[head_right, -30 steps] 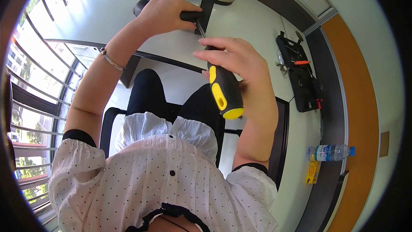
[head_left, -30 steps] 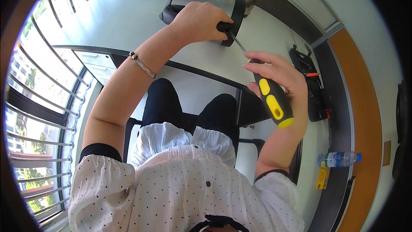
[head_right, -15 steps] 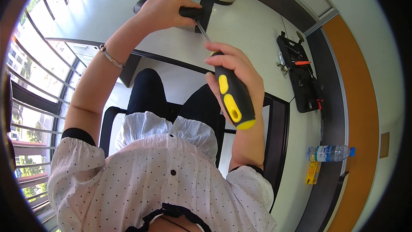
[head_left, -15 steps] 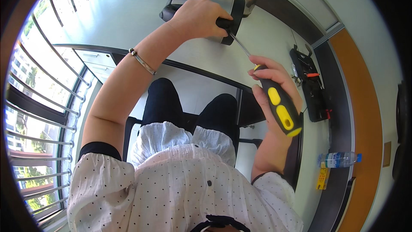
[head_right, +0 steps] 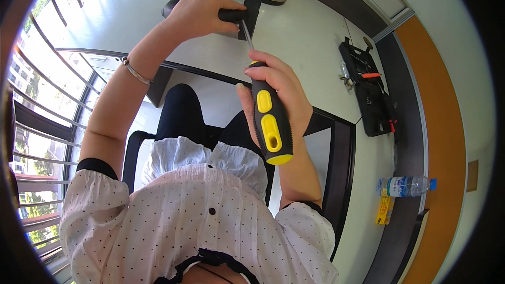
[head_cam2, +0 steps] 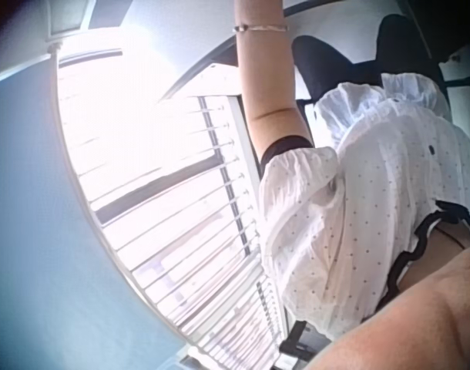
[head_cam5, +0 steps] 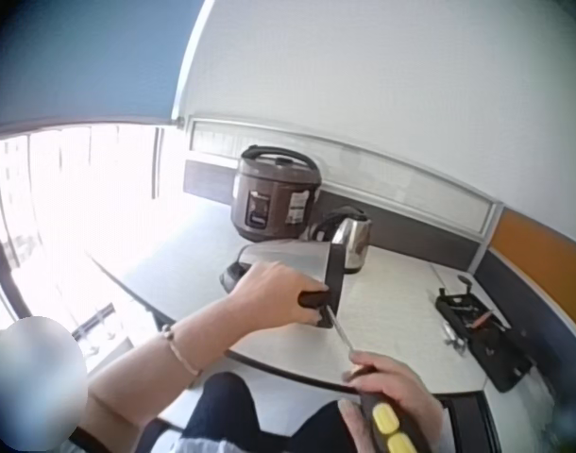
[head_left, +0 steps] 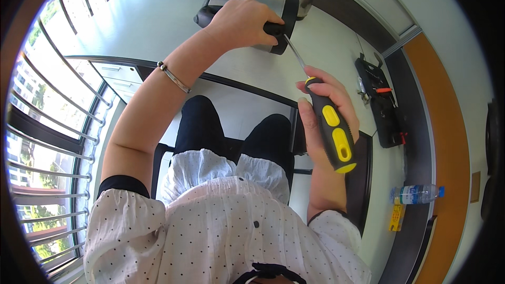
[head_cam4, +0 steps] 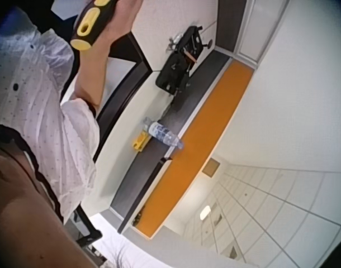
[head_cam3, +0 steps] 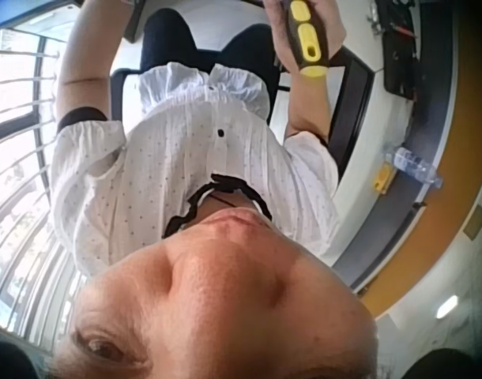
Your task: The person uses a screwdriver to remove screws from the base and handle of an electric kettle. They rotate the kettle to access different screw locations and place the removed screws on the table.
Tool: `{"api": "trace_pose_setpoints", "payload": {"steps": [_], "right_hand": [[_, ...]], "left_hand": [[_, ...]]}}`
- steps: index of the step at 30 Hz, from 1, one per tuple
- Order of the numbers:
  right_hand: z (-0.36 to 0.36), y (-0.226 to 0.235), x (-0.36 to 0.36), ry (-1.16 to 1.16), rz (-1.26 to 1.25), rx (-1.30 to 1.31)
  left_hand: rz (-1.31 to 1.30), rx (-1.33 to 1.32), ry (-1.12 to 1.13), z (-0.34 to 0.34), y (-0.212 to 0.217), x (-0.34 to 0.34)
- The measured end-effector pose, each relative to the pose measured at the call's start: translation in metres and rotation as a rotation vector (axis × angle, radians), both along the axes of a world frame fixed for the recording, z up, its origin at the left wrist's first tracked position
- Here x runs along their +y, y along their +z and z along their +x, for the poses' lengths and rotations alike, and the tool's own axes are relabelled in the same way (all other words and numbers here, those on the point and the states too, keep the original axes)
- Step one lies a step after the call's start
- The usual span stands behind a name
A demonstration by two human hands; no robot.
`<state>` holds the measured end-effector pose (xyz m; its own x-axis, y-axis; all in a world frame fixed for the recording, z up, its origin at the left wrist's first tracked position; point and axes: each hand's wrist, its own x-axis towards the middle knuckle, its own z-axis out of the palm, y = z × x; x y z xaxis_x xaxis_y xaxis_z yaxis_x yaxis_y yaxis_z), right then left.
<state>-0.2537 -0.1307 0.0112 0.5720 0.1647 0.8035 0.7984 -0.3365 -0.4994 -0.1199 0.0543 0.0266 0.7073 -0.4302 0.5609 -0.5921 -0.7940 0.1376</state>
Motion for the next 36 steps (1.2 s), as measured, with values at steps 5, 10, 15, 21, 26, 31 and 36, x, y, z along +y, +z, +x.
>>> {"api": "trace_pose_setpoints", "payload": {"steps": [5, 10, 15, 21, 26, 31, 36], "right_hand": [[0.005, -0.005, -0.002, 0.032, -0.069, -0.007], [0.009, -0.009, 0.005, -0.014, 0.025, -0.009], [0.011, -0.01, 0.013, -0.073, 0.002, -0.064], [0.017, -0.005, 0.022, -0.129, -0.227, -0.335], [0.033, -0.015, 0.038, 0.22, 0.222, -0.206], [0.043, -0.012, 0.036, 0.322, 0.266, -0.274], [0.052, -0.016, 0.053, 0.25, 0.097, -0.508]], "left_hand": [[0.013, 0.012, 0.012, -0.003, 0.001, -0.001], [0.023, 0.0, 0.015, -0.003, 0.0, -0.001], [0.019, -0.003, 0.023, -0.003, -0.002, -0.001], [0.035, 0.044, 0.028, -0.007, 0.004, -0.003], [0.034, 0.005, 0.025, -0.006, 0.0, -0.004], [0.024, -0.006, -0.007, -0.008, 0.002, -0.002], [0.002, 0.023, -0.028, -0.003, 0.003, -0.003]]}}
